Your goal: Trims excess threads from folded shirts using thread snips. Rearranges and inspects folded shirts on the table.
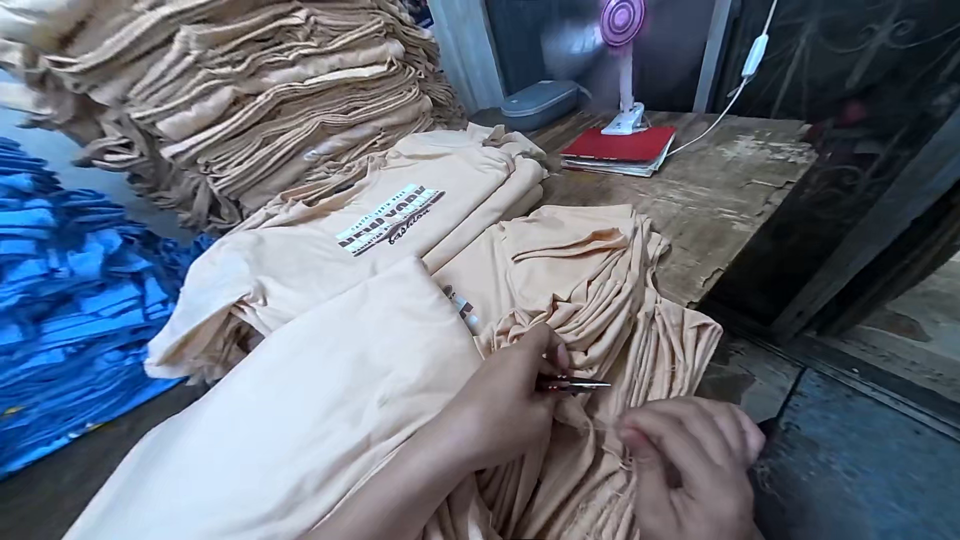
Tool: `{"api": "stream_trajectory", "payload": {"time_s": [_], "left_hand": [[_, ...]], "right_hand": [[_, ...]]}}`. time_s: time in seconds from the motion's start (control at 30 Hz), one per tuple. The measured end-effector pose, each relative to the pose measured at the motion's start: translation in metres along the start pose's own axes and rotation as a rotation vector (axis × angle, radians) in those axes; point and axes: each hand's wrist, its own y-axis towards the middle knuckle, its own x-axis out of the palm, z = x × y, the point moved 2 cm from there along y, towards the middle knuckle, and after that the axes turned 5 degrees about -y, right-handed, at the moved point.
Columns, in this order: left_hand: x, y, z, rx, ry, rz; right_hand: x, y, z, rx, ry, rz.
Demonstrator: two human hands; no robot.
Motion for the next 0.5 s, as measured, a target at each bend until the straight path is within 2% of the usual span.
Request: {"api": "stream_trajectory", "payload": {"time_s": [0.13,0.23,0.33,0.43,0.5], "left_hand": [[-0.001,0.000,0.003,-0.068,-0.040,-0.004],[-0.003,0.001,0.006,-0.128,-0.070,-0.017],[-0.002,0.001,0.006,-0.145,-0.113,-0.004],[-0.001,-0.006,0.003,-0.088,-0.131,0.068],[0.000,-0.012,0.003,0.016,-0.133,0.143]], "right_hand": [[-0.008,0.005,-0.016,0.053,-0.054,-0.203],[0.013,0.002,-0.031,-0.019,-0.153,-0.118],[0.024,0.003,-0.026,-0.072,-0.145,-0.046],[-0.002,0.005,-0.016,-0.017,-0.060,-0.137],[-0.028,0.009,-0.008,0.040,0.011,-0.251]]}}
